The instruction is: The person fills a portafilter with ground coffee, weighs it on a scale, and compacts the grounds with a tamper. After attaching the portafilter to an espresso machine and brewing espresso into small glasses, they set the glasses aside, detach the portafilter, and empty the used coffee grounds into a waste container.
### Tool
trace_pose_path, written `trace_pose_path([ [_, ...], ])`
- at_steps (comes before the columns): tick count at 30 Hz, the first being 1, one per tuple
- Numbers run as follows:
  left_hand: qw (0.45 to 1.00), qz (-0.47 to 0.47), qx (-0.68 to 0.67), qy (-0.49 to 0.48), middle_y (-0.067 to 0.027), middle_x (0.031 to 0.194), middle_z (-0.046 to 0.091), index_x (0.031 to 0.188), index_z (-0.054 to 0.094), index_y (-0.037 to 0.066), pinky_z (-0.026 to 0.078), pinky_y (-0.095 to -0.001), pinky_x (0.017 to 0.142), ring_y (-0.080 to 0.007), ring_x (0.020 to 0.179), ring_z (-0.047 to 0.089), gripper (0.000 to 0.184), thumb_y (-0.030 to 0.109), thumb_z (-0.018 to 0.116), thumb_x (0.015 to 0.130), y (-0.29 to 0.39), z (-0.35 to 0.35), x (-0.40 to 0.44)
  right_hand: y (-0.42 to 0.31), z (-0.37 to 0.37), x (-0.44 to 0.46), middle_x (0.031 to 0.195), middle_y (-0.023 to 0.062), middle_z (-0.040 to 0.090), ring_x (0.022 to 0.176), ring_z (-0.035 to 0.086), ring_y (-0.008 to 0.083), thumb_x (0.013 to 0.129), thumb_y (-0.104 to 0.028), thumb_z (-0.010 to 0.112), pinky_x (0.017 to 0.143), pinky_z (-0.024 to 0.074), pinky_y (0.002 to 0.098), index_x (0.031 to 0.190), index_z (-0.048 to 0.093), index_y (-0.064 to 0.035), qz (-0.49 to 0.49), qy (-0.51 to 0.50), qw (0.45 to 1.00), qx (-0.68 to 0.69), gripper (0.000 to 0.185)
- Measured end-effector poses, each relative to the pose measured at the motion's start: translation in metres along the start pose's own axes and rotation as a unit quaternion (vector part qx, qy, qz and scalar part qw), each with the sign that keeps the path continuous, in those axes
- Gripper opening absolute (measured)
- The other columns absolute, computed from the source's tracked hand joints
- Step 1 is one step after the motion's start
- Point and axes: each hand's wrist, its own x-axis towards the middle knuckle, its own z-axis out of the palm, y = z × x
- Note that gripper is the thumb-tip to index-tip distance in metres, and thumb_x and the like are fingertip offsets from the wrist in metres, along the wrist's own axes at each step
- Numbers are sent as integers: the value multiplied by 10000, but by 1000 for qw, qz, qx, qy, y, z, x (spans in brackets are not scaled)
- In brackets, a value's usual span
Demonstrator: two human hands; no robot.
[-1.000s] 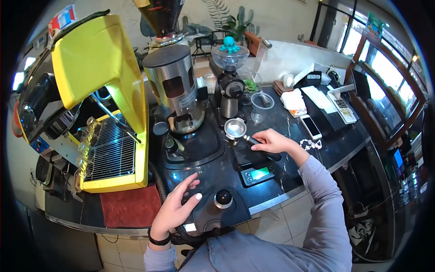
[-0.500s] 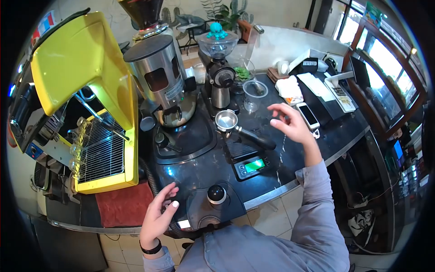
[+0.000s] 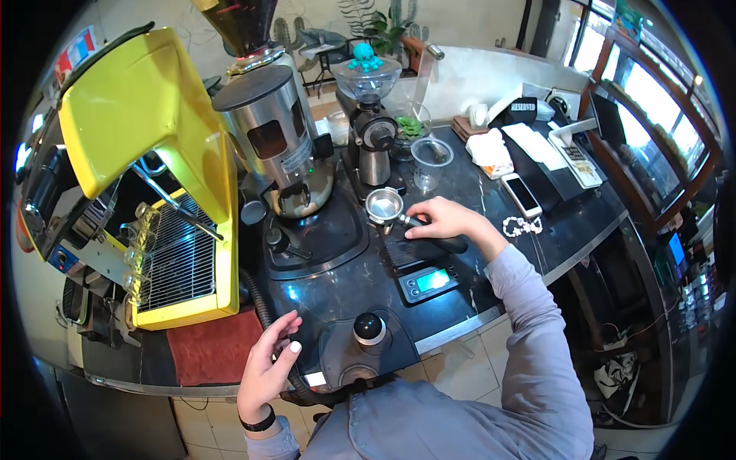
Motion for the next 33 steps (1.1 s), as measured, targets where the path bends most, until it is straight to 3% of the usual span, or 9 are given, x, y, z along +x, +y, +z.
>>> trace_pose_path([
  [7,999,9,-23,21,-133,1258,556,1341,454,-2,400,-303,970,-185,1163,511,467,111,585,907,-4,-8,-7,10,2,22,591,50,491,571,447,155,777,-369,707,542,368,340,736,576,-8,-7,-81,995,50,386],
  [14,998,10,-19,-62,-121,1216,563,1373,380,0,436,-298,957,-168,1104,554,489,140,564,943,-6,20,38,-94,25,30,491,-2,448,496,381,76,719,-399,764,471,305,285,577,559,-11,55,13,981,184,461],
  [17,991,-20,-119,-54,-114,1203,554,1440,225,38,457,-317,937,-196,1082,574,622,167,571,940,-9,43,74,-141,32,56,472,48,535,424,520,115,707,-379,765,424,397,295,501,548,-22,95,33,976,193,466],
  [21,955,-38,-294,13,-104,1172,550,1478,86,84,489,-325,888,-219,1046,598,724,155,558,934,-9,54,106,-150,65,100,509,99,589,415,579,159,727,-365,749,428,467,302,566,588,5,113,79,967,214,434],
  [25,957,11,-281,66,-80,1045,548,1491,-4,35,501,-268,682,-126,780,568,783,144,525,923,-25,47,124,-147,72,110,558,114,608,426,603,177,817,-367,679,403,487,281,681,614,66,70,54,940,330,458],
  [27,960,-15,-268,84,-75,1022,546,1499,35,62,479,-263,622,-122,713,530,752,136,512,922,-23,40,129,-117,56,124,565,99,585,402,576,169,910,-344,561,381,473,280,922,608,101,101,81,907,400,447],
  [29,952,-47,-289,91,-79,1024,545,1505,77,109,468,-272,628,-137,725,537,726,119,511,923,-20,35,133,-89,44,141,615,87,569,416,560,160,974,-305,435,400,474,289,1220,475,95,75,223,898,371,472],
  [32,961,-36,-260,87,-79,1009,544,1500,112,98,462,-267,606,-134,703,526,688,140,500,934,-15,35,135,-51,51,199,747,104,583,540,588,141,998,-293,389,498,505,300,1384,329,28,38,255,903,343,505],
  [33,964,-34,-250,86,-80,1008,543,1498,121,97,461,-265,601,-133,698,524,677,144,497,937,-14,36,134,-55,50,210,772,178,606,600,628,274,995,-287,404,557,510,381,1275,424,55,35,276,905,323,443],
])
